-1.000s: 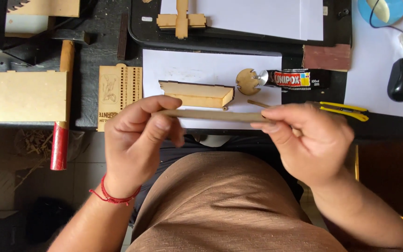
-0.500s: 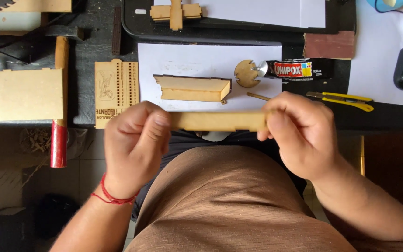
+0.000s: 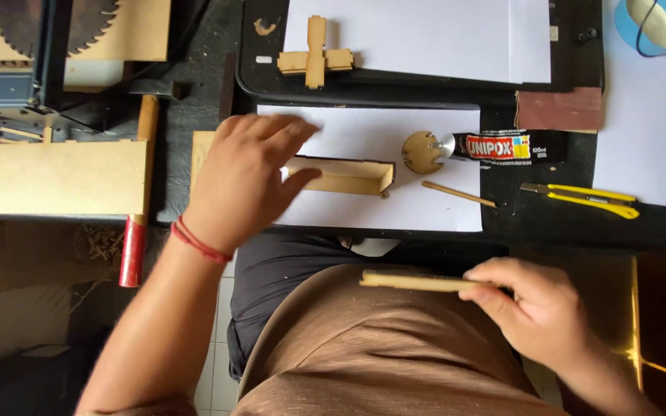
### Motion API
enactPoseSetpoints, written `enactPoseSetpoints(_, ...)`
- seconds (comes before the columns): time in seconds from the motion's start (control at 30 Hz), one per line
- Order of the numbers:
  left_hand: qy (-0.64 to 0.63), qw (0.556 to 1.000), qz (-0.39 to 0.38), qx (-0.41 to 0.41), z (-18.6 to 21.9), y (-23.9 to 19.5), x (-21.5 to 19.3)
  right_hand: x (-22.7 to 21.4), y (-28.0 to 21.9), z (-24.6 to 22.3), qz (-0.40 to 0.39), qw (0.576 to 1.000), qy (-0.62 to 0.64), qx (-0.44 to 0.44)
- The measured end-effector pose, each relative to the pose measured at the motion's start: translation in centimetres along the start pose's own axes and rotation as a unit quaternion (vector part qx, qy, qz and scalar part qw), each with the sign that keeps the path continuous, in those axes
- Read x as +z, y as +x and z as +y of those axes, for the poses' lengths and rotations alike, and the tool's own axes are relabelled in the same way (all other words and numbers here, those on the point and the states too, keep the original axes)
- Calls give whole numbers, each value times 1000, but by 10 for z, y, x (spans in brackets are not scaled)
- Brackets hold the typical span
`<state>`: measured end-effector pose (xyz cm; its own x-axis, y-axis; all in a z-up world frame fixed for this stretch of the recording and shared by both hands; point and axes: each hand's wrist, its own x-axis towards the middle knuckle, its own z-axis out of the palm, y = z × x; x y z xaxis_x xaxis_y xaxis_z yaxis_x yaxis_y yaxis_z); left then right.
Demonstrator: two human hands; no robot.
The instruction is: Gluing and assembling laser-cut wooden pieces to form a box frame.
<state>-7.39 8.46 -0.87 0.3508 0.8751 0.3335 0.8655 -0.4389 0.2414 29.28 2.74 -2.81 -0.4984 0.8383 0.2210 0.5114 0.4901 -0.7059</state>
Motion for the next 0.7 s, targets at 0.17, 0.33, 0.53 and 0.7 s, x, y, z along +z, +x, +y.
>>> enactPoseSetpoints(0.17, -113, 993, -24, -21, -12, 9, -9, 4, 5, 3, -22, 999, 30, -5)
enactPoseSetpoints(0.33, -192, 977, -16, -89, -22, 8, -13, 2, 16, 7, -64, 996, 54, -39)
enactPoseSetpoints(0.53, -152, 988, 16, -22, -26, 35, 11, 11, 24, 9, -34, 996, 52, -70)
enactPoseSetpoints(0.7, -146, 988, -23, -46, -20, 42, 18, 18, 30, 11, -1, 999, 24, -42)
